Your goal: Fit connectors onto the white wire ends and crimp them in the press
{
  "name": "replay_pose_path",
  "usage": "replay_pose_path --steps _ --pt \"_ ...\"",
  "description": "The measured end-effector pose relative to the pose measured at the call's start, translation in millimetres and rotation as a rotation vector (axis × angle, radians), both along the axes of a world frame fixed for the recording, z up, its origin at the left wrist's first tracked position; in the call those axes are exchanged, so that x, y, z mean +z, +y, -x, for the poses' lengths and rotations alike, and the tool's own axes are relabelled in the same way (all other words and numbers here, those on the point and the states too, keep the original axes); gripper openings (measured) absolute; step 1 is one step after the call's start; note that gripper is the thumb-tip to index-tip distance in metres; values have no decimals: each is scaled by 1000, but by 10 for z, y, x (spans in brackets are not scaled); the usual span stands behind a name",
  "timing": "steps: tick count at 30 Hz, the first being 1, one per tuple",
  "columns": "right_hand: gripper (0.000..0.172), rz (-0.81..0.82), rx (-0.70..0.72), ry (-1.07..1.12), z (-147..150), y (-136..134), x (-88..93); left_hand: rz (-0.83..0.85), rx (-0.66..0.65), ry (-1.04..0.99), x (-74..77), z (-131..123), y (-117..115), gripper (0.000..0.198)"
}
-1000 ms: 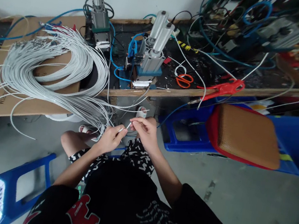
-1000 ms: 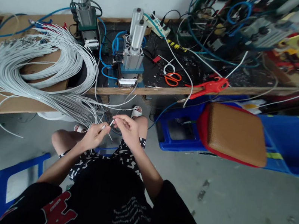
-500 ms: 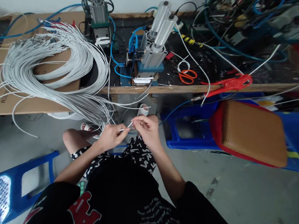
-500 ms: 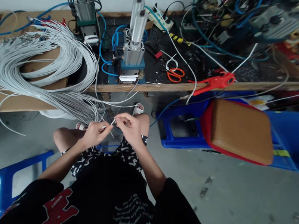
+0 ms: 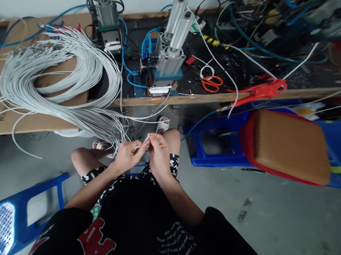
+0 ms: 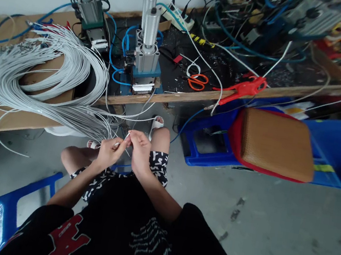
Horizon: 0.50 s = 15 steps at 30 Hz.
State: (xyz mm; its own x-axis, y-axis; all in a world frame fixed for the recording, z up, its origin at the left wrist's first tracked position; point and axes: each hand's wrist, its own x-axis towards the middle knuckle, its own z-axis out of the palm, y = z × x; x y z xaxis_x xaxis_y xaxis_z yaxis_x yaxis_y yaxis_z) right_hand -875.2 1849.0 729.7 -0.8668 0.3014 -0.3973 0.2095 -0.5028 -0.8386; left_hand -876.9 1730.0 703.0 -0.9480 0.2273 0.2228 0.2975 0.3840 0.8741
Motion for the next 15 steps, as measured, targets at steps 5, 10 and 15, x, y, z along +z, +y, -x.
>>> replay_pose_path --steps 5,10,15 --pt "25 -256 -30 89 -32 18 -66 -121 8 -25 42 -15 49 42" --pt "23 -484 -57 224 -33 73 -104 -187 2 -25 121 -17 92 43" --pt "24 -397 -21 150 -65 35 -97 -199 24 -56 116 -5 105 42"
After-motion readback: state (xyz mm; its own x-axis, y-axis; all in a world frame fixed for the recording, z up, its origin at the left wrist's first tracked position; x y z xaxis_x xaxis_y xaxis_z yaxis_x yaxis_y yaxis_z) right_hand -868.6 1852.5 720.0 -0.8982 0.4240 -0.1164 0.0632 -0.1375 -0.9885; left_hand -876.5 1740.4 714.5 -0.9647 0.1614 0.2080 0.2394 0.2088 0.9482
